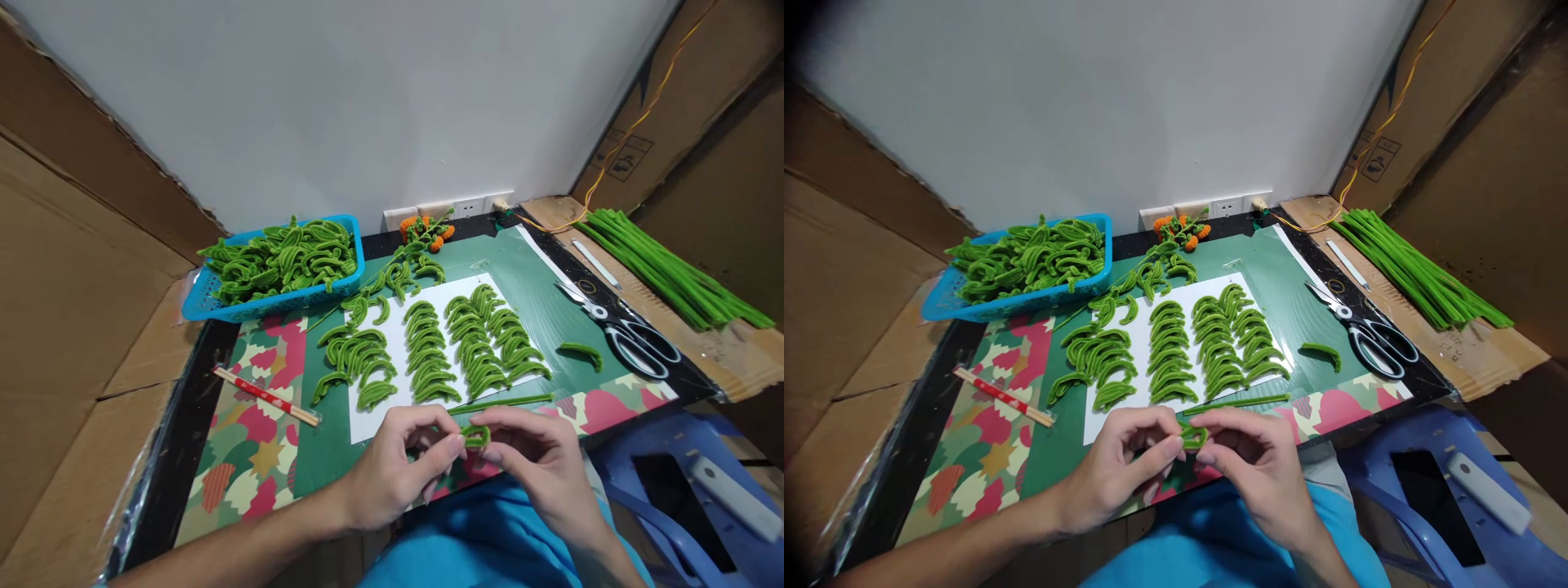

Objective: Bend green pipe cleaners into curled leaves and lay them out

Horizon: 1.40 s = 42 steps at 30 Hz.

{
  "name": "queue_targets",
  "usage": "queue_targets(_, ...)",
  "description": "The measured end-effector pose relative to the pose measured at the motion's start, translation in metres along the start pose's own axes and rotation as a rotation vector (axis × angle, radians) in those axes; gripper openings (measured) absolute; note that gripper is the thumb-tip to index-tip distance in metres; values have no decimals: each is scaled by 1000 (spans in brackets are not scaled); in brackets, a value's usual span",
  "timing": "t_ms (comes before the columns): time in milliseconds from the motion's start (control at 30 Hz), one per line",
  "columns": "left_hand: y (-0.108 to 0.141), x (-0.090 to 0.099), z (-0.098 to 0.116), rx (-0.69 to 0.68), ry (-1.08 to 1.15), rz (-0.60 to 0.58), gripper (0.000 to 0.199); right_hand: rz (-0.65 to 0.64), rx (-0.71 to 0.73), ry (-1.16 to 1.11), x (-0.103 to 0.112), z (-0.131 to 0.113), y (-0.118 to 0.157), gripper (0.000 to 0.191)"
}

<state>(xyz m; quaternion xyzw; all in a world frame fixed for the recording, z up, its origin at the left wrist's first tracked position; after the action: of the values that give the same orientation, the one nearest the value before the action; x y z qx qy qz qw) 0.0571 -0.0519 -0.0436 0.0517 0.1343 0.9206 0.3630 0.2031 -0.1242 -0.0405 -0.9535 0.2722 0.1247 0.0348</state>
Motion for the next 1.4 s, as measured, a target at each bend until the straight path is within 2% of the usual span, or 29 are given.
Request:
queue_targets(333, 1, -2, 4, -17, -42, -64, 46, 121, 77, 25, 1, -3, 2, 5)
queue_targets(500, 1, -2, 6, -33, -55, -70, 47, 137, 121, 33, -2, -6, 4, 2)
queue_targets(700, 0, -2, 7, -39, -60, -65, 47, 166, 183, 83, 0, -9, 5, 4)
queue_targets(867, 0, -2, 7, -52, -37, -58, 45, 164, 228, 84, 0, -10, 8, 14)
queue_targets(1133, 1, -1, 6, -60, -49, -2, 44, 202, 426, 215, 0, -19, 14, 19)
queue_targets(1400, -3, 5, 2, -69, 57, 118, 39, 87, 319, 158, -2, -13, 9, 16)
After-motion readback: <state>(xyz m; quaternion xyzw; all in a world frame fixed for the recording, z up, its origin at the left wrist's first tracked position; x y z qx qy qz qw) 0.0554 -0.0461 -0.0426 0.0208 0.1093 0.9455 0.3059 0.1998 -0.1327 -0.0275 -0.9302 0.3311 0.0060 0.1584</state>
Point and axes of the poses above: each hand's wrist, its own y-axis away from the middle knuckle, its own x-axis out of the back of the hand, z = x × y, the point moved 8 cm from there along -y, towards the middle knuckle, and after that the axes turned 14 degrees about z, right-handed, at the moved point
